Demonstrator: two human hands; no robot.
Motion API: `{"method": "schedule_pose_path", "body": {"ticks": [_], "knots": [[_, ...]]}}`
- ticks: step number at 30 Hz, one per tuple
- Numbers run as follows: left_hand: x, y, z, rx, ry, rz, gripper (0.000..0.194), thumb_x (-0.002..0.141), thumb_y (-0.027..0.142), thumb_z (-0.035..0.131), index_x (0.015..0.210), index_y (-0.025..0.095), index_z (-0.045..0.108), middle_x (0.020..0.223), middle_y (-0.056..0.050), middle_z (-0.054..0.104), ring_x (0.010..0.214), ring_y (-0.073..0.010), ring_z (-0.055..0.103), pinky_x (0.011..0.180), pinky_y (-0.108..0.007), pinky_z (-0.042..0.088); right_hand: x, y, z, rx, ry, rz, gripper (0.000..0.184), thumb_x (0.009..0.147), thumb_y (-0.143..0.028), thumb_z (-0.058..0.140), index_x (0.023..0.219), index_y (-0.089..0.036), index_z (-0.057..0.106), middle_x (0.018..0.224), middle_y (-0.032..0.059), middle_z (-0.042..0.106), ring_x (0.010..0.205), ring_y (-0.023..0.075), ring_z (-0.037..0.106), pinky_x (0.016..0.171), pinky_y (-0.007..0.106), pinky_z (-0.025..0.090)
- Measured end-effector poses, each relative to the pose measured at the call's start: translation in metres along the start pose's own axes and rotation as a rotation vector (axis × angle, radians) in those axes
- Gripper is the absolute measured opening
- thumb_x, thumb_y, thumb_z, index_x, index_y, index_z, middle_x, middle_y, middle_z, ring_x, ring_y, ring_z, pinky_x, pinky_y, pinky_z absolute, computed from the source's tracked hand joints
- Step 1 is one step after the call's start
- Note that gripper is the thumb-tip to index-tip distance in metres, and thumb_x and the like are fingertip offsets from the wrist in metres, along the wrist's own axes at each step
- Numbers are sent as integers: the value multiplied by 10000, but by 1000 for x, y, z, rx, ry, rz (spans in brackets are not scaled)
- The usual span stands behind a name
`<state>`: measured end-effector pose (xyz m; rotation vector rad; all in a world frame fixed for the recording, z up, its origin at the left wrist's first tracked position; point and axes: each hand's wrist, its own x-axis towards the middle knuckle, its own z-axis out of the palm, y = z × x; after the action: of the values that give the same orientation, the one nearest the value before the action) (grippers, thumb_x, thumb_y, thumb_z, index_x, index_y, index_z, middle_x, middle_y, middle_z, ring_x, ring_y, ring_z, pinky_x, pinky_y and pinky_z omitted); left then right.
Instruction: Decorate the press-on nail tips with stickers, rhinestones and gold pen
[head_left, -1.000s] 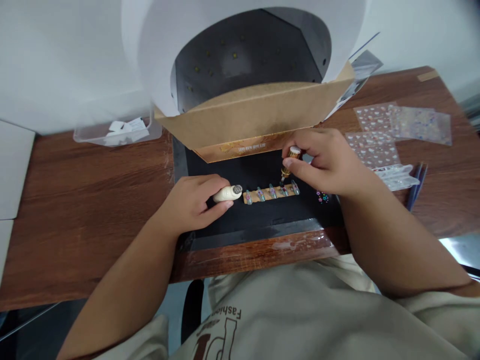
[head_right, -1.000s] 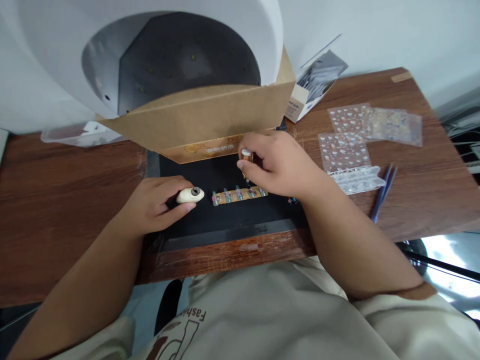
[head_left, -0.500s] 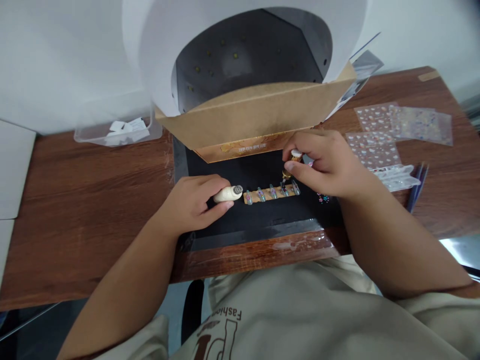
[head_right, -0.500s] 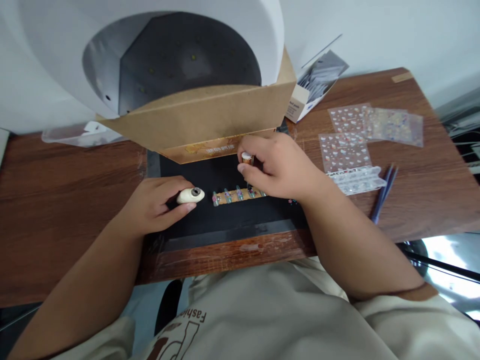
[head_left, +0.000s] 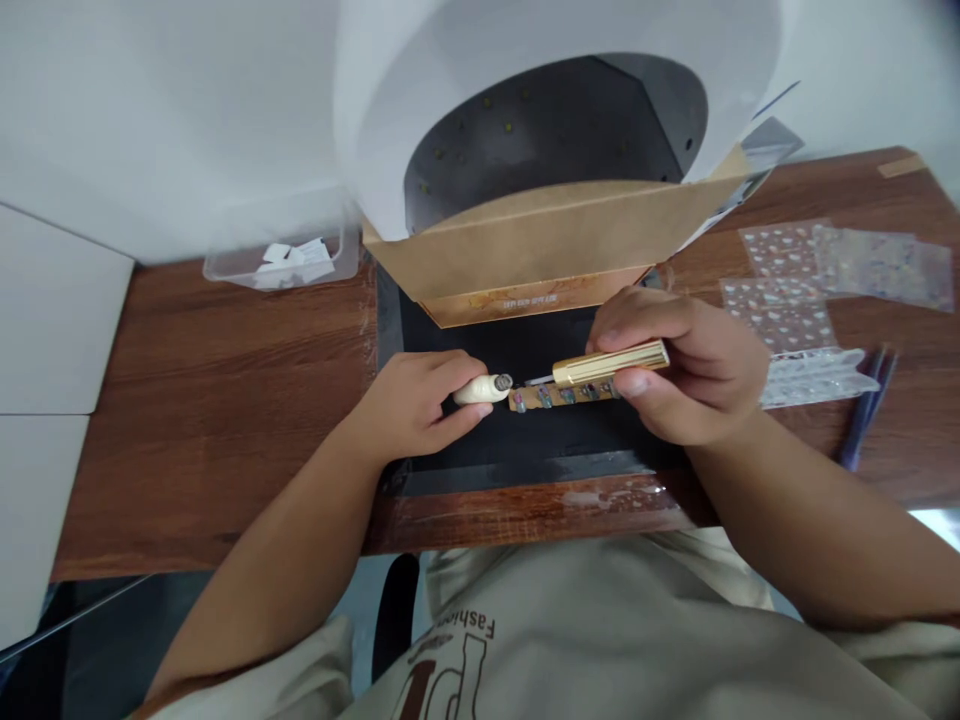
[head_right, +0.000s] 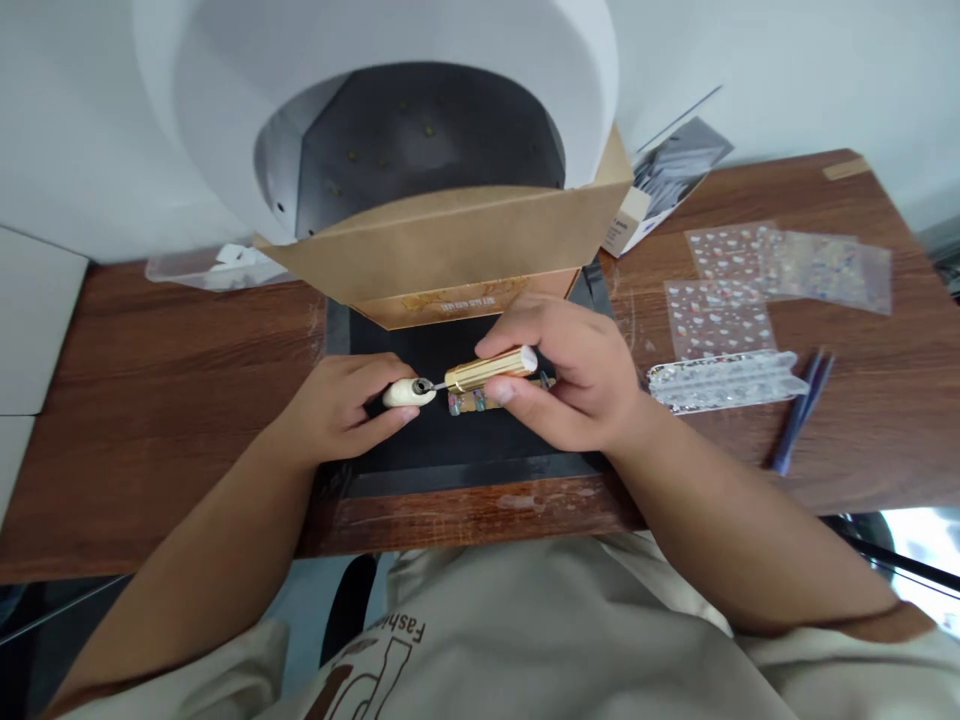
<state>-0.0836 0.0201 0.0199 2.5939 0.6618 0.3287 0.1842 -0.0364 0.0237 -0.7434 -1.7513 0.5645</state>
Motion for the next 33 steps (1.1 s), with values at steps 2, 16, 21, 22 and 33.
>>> {"method": "schedule_pose_path", "body": {"ticks": [2, 16, 21, 22, 33], "knots": [[0, 0, 0, 0, -6, -7, 247, 956, 409, 507, 937, 177, 589, 780, -13, 644, 625, -121, 547, 592, -242, 369, 1, 0, 3, -33, 1, 12, 123, 861, -283, 646, 982, -265, 637, 772, 30, 669, 669, 187, 627, 620, 361, 506], [2, 4, 0, 19, -33, -16, 241, 955, 409, 486, 918, 192, 584, 773, -10, 651, 651, -141, 578, 595, -268, 381, 2, 0, 25, -307, -152, -68, 152, 913, -339, 626, 992, -210, 644, 792, 43, 729, 692, 179, 631, 669, 336, 490], [2, 4, 1, 23, -30, -22, 244, 951, 415, 487, 924, 194, 587, 771, -4, 650, 660, -142, 583, 600, -269, 377, 3, -2, 20, -339, -147, -17, 184, 908, -386, 642, 978, -218, 671, 791, 39, 734, 715, 185, 640, 696, 351, 479], [2, 4, 1, 22, -29, -21, 250, 952, 420, 487, 924, 193, 586, 770, -3, 648, 658, -141, 581, 601, -267, 377, 4, -2, 19, -339, -140, -5, 189, 904, -393, 647, 969, -217, 673, 780, 39, 730, 709, 186, 634, 692, 350, 475], [1, 5, 0, 21, -40, -15, 219, 948, 396, 499, 920, 195, 581, 779, -6, 650, 649, -139, 570, 603, -261, 372, 8, -5, 17, -245, -108, 72, 169, 890, -380, 667, 917, -214, 682, 746, 29, 700, 692, 175, 609, 667, 332, 485]]}}
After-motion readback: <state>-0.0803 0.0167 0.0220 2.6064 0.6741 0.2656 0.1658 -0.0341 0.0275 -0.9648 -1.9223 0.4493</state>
